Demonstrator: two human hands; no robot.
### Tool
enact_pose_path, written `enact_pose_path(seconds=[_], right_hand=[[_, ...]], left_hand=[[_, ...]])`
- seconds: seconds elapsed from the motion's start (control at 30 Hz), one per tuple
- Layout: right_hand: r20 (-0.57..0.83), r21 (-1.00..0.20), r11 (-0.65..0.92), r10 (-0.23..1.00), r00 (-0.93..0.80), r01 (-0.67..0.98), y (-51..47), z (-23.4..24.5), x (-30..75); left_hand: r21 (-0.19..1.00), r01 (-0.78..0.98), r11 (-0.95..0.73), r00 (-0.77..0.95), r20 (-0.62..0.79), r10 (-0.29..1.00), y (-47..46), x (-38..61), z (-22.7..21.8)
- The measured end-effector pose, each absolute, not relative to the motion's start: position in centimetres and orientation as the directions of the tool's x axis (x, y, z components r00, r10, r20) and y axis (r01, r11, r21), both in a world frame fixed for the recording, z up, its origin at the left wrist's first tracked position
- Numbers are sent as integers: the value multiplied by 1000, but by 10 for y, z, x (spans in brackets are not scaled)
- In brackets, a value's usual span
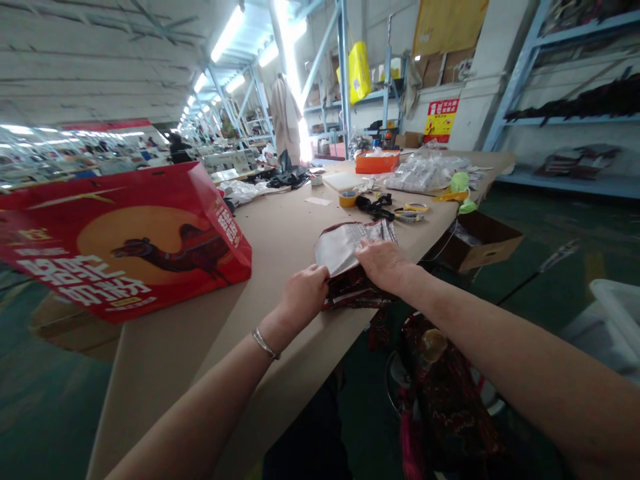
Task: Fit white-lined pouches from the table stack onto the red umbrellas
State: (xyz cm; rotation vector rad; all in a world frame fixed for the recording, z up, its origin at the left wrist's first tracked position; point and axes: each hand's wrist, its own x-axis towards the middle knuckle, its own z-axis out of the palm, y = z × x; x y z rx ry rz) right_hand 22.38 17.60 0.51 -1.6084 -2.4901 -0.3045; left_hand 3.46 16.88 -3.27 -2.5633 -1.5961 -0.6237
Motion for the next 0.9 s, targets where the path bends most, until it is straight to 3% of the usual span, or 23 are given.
enact_pose_path(seconds=[0.07,0.1,0.17,0.23,0.27,0.33,0.4,0.47,0.5,0.57,0.63,0.7,0.8,0.9], right_hand=[[260,30,344,904,-340,938,169,10,228],[272,8,323,910,-313,946,163,13,230],[311,-10,311,904,-292,950,149,15,231],[329,-12,335,891,-312,942,133,11,230],[310,-20,353,892,-330,935,125,6,229],[254,-68,380,901,-352,922,112,-6,227],[250,-209,403,903,-350,891,103,-17,225],[322,-496,434,896,-305,752,94,-26,225],[355,-681,430,902,-247,593,89,-29,226],[303,-948,308,950,-73,76,74,-35,227],[94,-896,83,996,-4,-437,52,-46,229],[-116,-729,-169,985,-125,-663,23,-60,233],[-316,-646,-494,867,-385,-582,-27,-80,252],[-373,-672,-558,823,-427,-487,-64,-76,284]], left_hand=[[167,901,-401,322,362,875,166,31,-38],[234,900,-368,272,358,893,165,30,-39],[524,800,-291,121,335,934,162,30,-38],[870,439,-225,-60,278,959,154,34,-31],[959,183,-216,-125,240,963,148,38,-25],[942,-256,-217,-167,178,970,134,46,-11],[861,-477,-176,-121,134,984,118,53,0],[840,-527,-126,-77,100,992,102,57,3],[857,-499,-126,-78,101,992,94,58,2],[929,-351,-114,-30,111,993,77,60,-8],[987,-159,7,167,20,986,58,63,-23],[976,-43,215,439,-175,881,38,69,-38],[870,-67,489,638,-339,691,17,83,-51],[740,-136,659,688,-408,600,15,104,-52]])
